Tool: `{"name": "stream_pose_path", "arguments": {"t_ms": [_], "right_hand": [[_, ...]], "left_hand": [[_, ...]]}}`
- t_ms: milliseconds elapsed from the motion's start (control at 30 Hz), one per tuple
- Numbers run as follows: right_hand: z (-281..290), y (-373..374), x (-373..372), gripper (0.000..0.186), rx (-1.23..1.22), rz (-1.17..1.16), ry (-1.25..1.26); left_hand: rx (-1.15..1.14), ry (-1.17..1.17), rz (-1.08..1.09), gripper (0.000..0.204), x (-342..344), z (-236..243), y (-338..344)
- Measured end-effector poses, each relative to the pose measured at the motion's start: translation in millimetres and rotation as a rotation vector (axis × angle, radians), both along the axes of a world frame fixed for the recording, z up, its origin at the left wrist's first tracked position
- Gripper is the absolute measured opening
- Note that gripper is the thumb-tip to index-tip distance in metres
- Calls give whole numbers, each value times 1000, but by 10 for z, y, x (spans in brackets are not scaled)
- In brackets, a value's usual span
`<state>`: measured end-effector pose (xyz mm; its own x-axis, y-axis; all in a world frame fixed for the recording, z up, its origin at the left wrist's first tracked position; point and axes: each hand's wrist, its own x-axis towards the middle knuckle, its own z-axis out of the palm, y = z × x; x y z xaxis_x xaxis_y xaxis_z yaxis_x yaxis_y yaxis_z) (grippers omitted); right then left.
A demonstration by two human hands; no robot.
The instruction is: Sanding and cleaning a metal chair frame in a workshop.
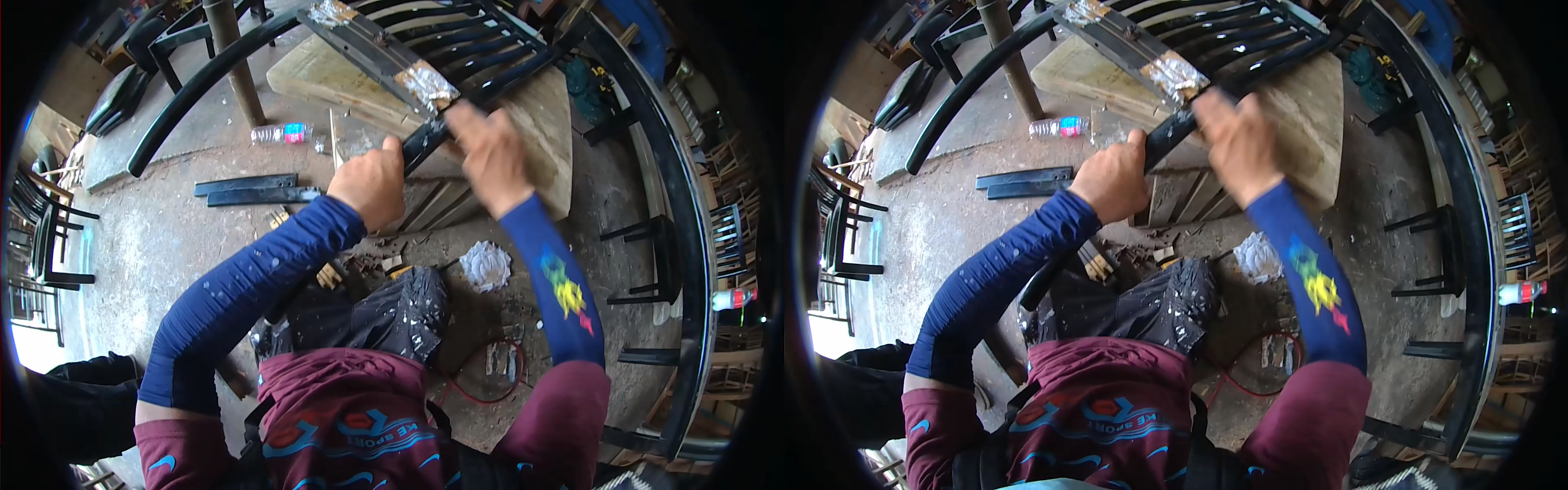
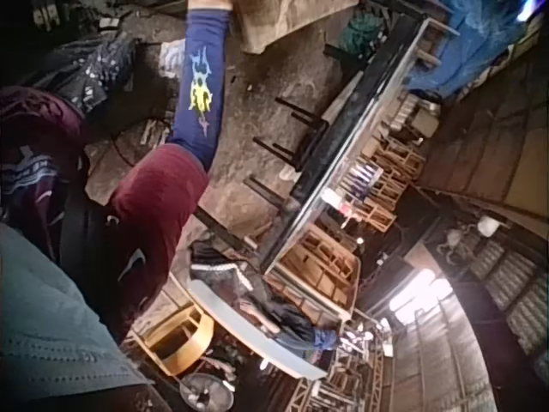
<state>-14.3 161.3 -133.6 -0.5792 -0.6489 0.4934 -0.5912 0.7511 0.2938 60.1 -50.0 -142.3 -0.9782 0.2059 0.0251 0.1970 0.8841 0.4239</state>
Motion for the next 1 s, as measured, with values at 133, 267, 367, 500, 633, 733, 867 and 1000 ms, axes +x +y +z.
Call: {"name": "stream_pose_path", "arguments": {"t_ms": [133,267,367,500,633,733,867,1000], "right_hand": [[16,57,48,41,-40,159,-31],[-5,-215,469,43,54,48,22],[60,-50,51,40,-60,91,-12],[-43,-148,292,37,3,80,0],[90,188,-141,39,-6,8,118],[-15,-229,314,40,-8,131,-6],[40,-33,91,43,-6,-49,82],[6,72,88,45,-38,83,-15]], "left_hand": [[45,20,-4,36,7,-42,-34],[59,17,12,36,-16,-103,-62],[53,103,-7,36,-80,-90,-61],[48,60,-1,35,22,-79,-85],[-3,17,-3,31,-10,20,45],[6,38,13,30,28,-51,-95],[27,8,-18,31,72,-50,29],[9,-4,-3,29,32,18,-27]]}}
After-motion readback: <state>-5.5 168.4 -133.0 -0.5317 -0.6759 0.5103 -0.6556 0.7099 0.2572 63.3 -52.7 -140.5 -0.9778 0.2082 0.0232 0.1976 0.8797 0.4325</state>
